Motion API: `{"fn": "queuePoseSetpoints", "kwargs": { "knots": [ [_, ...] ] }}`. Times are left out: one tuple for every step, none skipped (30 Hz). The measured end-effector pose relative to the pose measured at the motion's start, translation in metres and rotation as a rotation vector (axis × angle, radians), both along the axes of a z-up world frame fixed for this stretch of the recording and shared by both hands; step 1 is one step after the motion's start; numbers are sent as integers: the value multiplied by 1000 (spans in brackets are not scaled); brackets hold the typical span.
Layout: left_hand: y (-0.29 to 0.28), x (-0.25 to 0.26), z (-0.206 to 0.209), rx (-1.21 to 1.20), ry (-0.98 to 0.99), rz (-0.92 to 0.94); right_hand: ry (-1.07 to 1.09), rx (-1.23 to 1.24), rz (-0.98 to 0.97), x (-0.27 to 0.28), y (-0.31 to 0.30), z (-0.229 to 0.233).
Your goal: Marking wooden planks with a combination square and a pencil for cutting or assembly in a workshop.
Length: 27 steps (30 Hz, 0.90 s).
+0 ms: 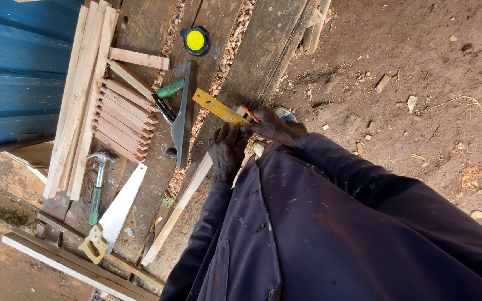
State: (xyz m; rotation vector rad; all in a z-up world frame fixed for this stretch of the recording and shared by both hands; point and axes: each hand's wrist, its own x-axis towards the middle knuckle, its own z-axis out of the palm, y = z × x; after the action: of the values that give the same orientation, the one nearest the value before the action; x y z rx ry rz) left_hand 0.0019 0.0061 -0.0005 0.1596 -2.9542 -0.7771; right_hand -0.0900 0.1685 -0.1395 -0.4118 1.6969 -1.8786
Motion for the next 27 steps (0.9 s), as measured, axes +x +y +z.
{"fn": "queuePoseSetpoints", "kwargs": {
  "knots": [
    [0,0,0,-2,-12,-2,-12,0,3,-1,0,-3],
    [0,0,-1,-3,-12,-1,-11,-1,4,-1,0,2],
    [-1,0,-2,-16,-19,-5,-19,17,3,-1,1,6],
    [-1,1,-3,-30,-26,-9,-27,34,3,-1,1,10],
    [-2,1,-5,-31,-27,-7,-27,34,5,0,2,16],
    [-2,1,-6,-41,-35,-8,-20,21,0,0,3,22],
    [-2,2,-7,-51,-44,-10,-13,9,-5,0,5,28],
    [-1,2,-7,-50,-45,-8,-13,10,-3,-2,6,37],
    [-1,2,-6,-69,-36,-17,4,33,-18,-3,8,46],
    [-1,1,-5,-88,-25,-24,23,55,-31,-6,9,54],
    [1,0,-3,-87,-23,-20,24,56,-26,-10,14,70],
    [1,1,0,-88,-28,-21,31,50,-105,-13,17,86],
    [2,1,3,-89,-32,-22,37,43,-184,-16,19,102],
    [2,1,2,-87,-32,-13,38,44,-174,-20,24,105],
    [2,2,2,-84,-39,-11,84,17,-208,-23,28,109],
    [1,2,1,-82,-45,-10,130,-13,-242,-27,31,112],
    [2,1,2,-83,-43,-2,131,-14,-234,-27,33,120],
    [2,2,4,-88,-44,-3,153,11,-264,-27,35,128],
    [3,2,5,-94,-45,-4,175,36,-294,-26,37,136],
    [3,2,4,-94,-44,2,176,36,-289,-26,37,135],
    [2,2,4,-108,-43,-2,181,26,-260,-27,37,135],
    [3,2,3,-121,-41,-6,187,18,-232,-28,38,135],
    [4,1,3,-119,-38,0,190,19,-226,-27,39,142],
    [5,1,4,-126,-45,0,189,2,-210,-27,39,148],
    [5,1,6,-133,-51,0,187,-14,-193,-27,39,155],
    [5,1,2,-135,-51,10,189,-18,-183,-26,37,159],
    [5,2,-1,-150,-58,11,215,-27,-177,-24,35,163]
  ]
}}
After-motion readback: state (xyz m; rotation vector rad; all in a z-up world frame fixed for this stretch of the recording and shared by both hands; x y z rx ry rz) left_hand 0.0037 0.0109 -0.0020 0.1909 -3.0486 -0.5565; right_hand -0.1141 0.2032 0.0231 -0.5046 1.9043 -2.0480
